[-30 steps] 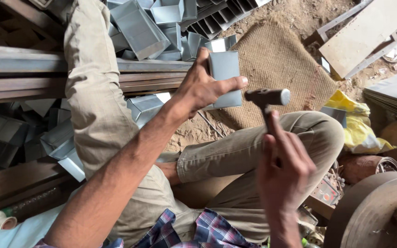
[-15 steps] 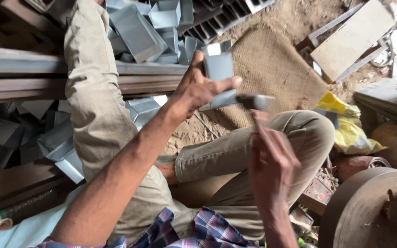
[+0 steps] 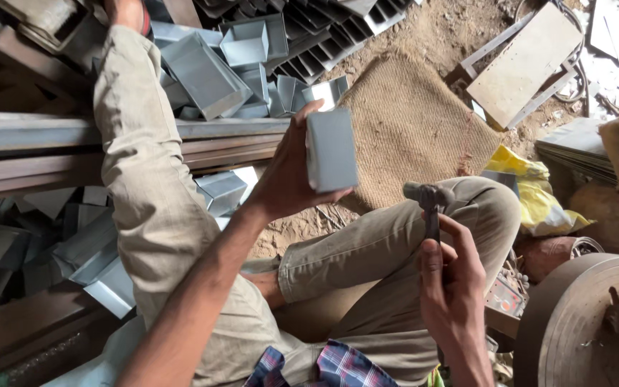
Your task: The person hammers a small rectangular metal box, turning it over several times to work on different sides.
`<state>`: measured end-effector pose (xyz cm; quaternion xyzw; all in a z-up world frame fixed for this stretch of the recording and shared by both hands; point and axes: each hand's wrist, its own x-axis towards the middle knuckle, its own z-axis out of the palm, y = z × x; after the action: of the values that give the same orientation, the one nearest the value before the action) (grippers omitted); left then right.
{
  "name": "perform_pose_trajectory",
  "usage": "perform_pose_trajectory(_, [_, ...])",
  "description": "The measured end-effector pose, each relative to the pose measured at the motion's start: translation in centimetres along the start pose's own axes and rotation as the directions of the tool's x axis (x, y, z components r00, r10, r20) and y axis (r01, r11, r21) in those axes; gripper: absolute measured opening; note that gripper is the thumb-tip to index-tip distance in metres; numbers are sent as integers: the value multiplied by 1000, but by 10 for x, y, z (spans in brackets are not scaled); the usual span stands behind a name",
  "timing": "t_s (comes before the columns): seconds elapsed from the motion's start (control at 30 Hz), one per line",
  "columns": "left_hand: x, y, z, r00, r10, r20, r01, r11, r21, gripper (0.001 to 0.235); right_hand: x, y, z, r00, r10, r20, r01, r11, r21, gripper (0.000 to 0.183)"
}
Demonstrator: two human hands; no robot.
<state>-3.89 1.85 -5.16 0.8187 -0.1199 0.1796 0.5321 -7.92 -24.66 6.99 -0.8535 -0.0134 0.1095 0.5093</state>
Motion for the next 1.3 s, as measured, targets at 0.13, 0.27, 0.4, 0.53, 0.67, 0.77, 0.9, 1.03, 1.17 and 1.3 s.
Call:
perform_pose_trajectory(0.13, [6,-10,18,989,-122,-78,125,992,29,131,2,-24,0,965,-247,84,261,898,-353,30])
perform_pose_trajectory(0.27, [10,-13,22,976,-197,-93,203,977,61,137,-1,-50,3,864,-504,-10,466,807,-363,28])
perform_pose_trajectory(0.4, [14,-18,24,976,-199,-90,207,973,100,138,3,-52,21,833,-492,-253,417,859,-296,20])
perform_pose_trajectory(0.53, [15,-20,25,981,-158,-115,167,983,74,131,29,-48,35,898,-407,167,436,773,-461,15])
perform_pose_trajectory(0.67, [13,-23,26,965,-235,-114,254,945,207,140,23,-68,21,963,-259,73,261,829,-494,20])
perform_pose_trajectory(0.77, [21,-19,31,976,-156,-155,171,981,92,135,13,-80,12,944,-323,-70,251,840,-481,23])
perform_pose_trajectory(0.9, [21,-18,29,973,-175,-147,187,980,73,137,4,-80,14,893,-398,-209,322,891,-321,28])
perform_pose_trajectory(1.03, [17,-21,31,974,-86,-209,101,993,61,136,6,-68,22,883,-425,-200,350,879,-326,26])
perform_pose_trajectory(1.17, [16,-29,41,963,-55,-264,84,992,97,123,11,-50,25,849,-519,-100,465,823,-326,28])
perform_pose_trajectory(1.3, [17,-17,34,962,-226,-152,229,973,1,138,32,-24,35,913,-393,-111,384,919,-93,24])
